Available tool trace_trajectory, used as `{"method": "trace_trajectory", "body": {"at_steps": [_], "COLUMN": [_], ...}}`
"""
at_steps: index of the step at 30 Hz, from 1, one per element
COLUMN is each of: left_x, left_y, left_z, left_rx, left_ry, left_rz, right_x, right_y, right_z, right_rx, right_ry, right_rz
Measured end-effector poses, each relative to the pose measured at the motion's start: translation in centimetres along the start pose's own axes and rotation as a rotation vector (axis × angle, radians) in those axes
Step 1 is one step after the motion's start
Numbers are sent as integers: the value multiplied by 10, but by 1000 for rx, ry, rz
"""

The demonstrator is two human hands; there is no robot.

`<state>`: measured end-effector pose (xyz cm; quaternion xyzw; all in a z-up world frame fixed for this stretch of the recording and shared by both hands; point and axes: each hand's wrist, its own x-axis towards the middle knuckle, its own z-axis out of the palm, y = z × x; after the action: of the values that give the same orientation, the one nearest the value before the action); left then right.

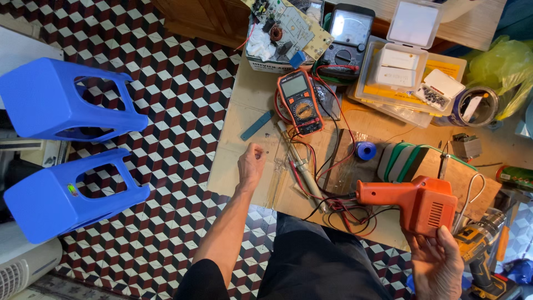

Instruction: The person disassembles an orange heat gun using a cordless drill and a screwdriver, removes screws, and manipulates internal wires. The person then reassembles the heat gun and tests it by turning it on.

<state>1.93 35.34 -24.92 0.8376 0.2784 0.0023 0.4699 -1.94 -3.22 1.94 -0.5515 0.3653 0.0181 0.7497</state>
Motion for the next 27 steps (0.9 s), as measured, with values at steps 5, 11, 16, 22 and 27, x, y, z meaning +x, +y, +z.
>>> {"method": "trace_trajectory", "body": {"at_steps": [5, 11, 16, 22, 27], "left_x": [8, 7, 7, -10, -50], "left_y": [7, 5, 16, 97, 225], "left_z": [-8, -16, -16, -15, 19], "left_rx": [137, 288, 329, 85, -199], "left_ry": [-10, -148, -170, -173, -467], "left_rz": [286, 332, 301, 235, 290], "right_x": [6, 7, 4, 3, -4], "right_y": [5, -4, -15, -22, -28], "right_z": [5, 4, 12, -6, -43], "right_rx": [59, 24, 2, 3, 42], "right_ry": [43, -9, -34, -46, -1], "right_rz": [19, 5, -11, -28, -34]}}
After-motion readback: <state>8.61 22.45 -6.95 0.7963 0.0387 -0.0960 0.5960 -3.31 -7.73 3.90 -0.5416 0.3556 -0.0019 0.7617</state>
